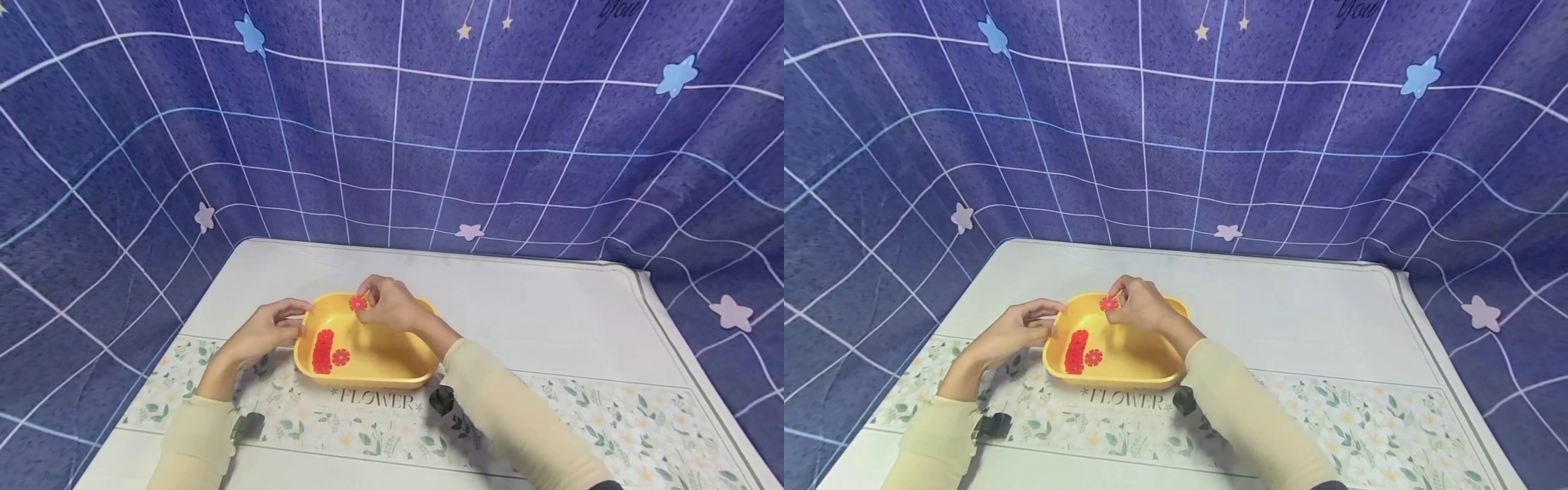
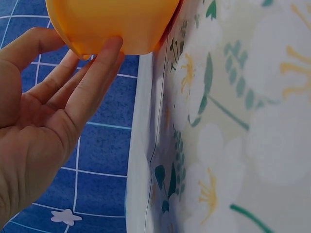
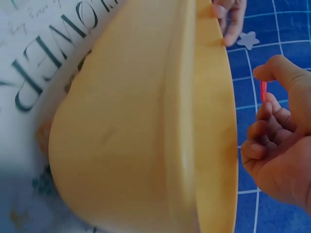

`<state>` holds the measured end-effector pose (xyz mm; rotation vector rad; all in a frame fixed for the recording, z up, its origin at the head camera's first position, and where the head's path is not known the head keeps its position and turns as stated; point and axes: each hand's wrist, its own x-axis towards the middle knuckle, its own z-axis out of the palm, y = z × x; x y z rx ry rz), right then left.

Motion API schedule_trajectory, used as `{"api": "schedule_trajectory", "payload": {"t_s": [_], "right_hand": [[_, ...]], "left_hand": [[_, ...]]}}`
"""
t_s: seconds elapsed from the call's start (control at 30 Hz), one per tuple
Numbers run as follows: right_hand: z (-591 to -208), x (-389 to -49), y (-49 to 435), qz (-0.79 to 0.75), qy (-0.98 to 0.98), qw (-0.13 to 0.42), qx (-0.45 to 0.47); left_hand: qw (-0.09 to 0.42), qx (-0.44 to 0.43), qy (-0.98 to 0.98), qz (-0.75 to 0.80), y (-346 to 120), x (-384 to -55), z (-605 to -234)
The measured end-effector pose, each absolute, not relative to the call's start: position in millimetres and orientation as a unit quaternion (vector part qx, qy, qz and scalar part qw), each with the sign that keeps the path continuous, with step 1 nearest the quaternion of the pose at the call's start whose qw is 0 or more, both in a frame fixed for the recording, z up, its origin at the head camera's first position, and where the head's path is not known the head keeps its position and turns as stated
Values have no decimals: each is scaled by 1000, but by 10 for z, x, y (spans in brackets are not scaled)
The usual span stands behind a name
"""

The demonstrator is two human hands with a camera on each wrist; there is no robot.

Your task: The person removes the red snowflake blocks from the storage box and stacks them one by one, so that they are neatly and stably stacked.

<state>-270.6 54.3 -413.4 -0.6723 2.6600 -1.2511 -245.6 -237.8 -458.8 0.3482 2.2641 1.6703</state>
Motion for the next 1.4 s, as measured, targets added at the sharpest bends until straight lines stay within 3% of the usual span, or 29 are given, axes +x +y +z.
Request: {"api": "schedule_trajectory", "payload": {"t_s": [0.43, 0.87, 1.4], "right_hand": [[-4043, -2641, 1031, -403, 892, 21, -205], [-4011, -2561, 1837, -429, 889, -9, -159], [-4610, -2508, 2501, -381, 921, 3, -84]], "left_hand": [[151, 121, 791, 580, -2374, -2446, -4580], [147, 115, 793, 579, -2375, -2443, -4582], [148, 116, 792, 582, -2376, -2453, -4587]]}}
